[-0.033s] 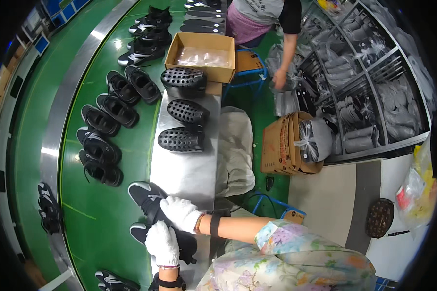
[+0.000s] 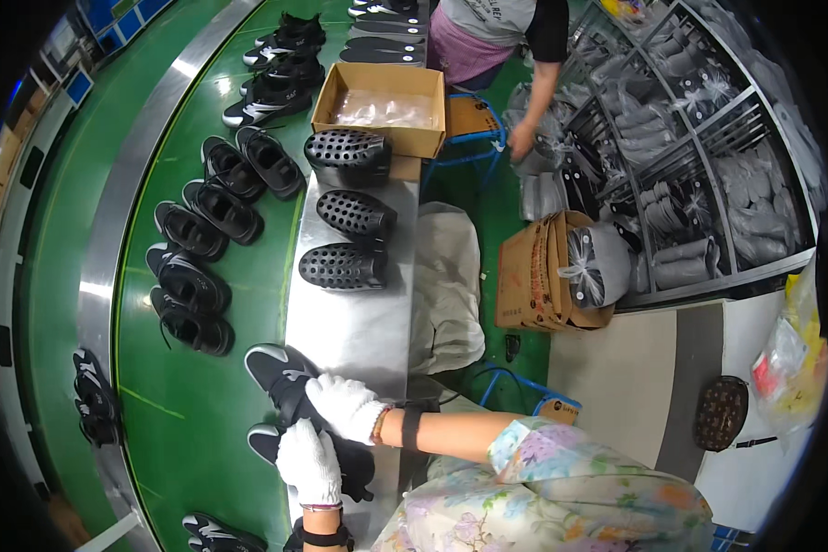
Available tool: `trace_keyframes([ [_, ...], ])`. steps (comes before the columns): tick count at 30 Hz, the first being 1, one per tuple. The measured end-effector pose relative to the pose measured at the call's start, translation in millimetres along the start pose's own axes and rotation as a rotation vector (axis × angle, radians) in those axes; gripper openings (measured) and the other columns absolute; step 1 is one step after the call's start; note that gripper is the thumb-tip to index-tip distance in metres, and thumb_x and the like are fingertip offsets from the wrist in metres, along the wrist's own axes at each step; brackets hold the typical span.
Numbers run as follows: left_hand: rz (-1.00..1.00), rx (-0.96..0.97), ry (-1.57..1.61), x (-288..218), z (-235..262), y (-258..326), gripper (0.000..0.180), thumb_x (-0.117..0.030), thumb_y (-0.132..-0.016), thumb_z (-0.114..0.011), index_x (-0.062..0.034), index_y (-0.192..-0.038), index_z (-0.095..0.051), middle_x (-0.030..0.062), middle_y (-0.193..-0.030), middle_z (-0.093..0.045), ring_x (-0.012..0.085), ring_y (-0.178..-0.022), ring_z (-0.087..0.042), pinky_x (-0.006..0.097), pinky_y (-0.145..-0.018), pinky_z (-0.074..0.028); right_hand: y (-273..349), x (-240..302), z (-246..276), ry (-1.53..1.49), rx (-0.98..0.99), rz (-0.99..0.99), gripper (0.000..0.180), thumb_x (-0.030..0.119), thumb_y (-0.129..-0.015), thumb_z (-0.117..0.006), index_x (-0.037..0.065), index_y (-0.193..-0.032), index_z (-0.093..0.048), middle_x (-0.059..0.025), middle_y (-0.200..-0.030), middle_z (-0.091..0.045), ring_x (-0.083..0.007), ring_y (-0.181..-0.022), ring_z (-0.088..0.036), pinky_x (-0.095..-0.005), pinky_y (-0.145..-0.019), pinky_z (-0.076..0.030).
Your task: Handling shoe components and assembling sneakers on a production line.
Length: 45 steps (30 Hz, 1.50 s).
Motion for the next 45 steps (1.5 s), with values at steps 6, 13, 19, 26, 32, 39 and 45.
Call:
trace_keyframes([
  [6,0.122,0.018,0.11,-2,0,-6,0.039,-0.007,-0.074,-0.073,-0.0063,-0.112,-0.064,0.016,-0.102,-0.066,0.0371,-0.098,-0.063,0.045,-0.085,-0.052,38,-44,50,-0.491,0.106,0.012,0.034,0.034,-0.09,-0.067,0.003,-0.102,-0.062,-0.0193,-0.094,-0.066,-0.0364,-0.085,-0.066,-0.0477,-0.073,-0.054],
  [13,0.1,-0.083,0.238,5,1,4,0.034,0.0,-0.073,-0.069,-0.0049,-0.106,-0.063,0.0153,-0.092,-0.063,0.0372,-0.087,-0.062,0.045,-0.078,-0.051,11,-62,20,-1.392,0.297,-0.42,0.028,0.014,-0.092,-0.07,0.004,-0.117,-0.061,-0.001,-0.084,-0.064,-0.0085,-0.069,-0.058,-0.0242,-0.065,-0.051],
  [19,0.074,-0.182,0.257,8,5,8,0.035,0.0,-0.068,-0.063,-0.0057,-0.102,-0.065,0.0122,-0.084,-0.06,0.0331,-0.079,-0.061,0.045,-0.067,-0.05,-3,-66,16,-1.529,0.313,-0.351,0.009,0.011,-0.093,-0.066,0.005,-0.099,-0.066,-0.0006,-0.08,-0.064,-0.0078,-0.07,-0.059,-0.0229,-0.061,-0.049],
  [26,0.154,-0.206,0.277,8,-4,7,0.032,0.001,-0.069,-0.066,-0.0071,-0.1,-0.065,0.0124,-0.084,-0.061,0.033,-0.08,-0.061,0.043,-0.07,-0.051,30,-66,-25,-1.262,0.377,-0.508,0.017,0.017,-0.089,-0.071,0.004,-0.098,-0.065,-0.0058,-0.082,-0.067,-0.0146,-0.076,-0.064,-0.0299,-0.07,-0.052],
  [32,0.266,-0.151,0.372,-1,1,4,0.019,-0.011,-0.081,-0.068,-0.0085,-0.1,-0.066,0.0139,-0.087,-0.064,0.0339,-0.08,-0.064,0.043,-0.072,-0.053,23,-16,47,-0.282,0.115,0.178,0.047,0.029,-0.086,-0.067,0.006,-0.123,-0.05,-0.0202,-0.111,-0.061,-0.0377,-0.095,-0.065,-0.0449,-0.081,-0.055],
  [39,0.283,-0.388,0.302,3,74,69,0.027,-0.018,-0.085,-0.073,-0.0069,-0.11,-0.068,0.0135,-0.095,-0.069,0.0319,-0.083,-0.067,0.041,-0.071,-0.056,-9,-16,74,-0.167,0.085,0.376,0.04,0.011,-0.083,-0.061,0.001,-0.122,-0.057,-0.021,-0.102,-0.063,-0.0407,-0.09,-0.064,-0.0488,-0.083,-0.053],
  [45,1.136,-0.423,0.206,122,102,268,0.046,-0.021,-0.088,-0.068,0.0021,-0.126,-0.058,0.0234,-0.119,-0.063,0.0379,-0.11,-0.061,0.041,-0.1,-0.046,55,66,139,-0.388,0.083,0.459,0.015,-0.002,-0.083,-0.063,0.003,-0.096,-0.066,-0.0149,-0.091,-0.065,-0.0319,-0.084,-0.065,-0.0376,-0.076,-0.054],
])
Point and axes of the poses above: each hand's wrist, its own y-axis away from the middle knuckle, its own z-axis out of the back of the hand, x = y × z, the point moved 8 cm from there along -y, towards the middle knuckle
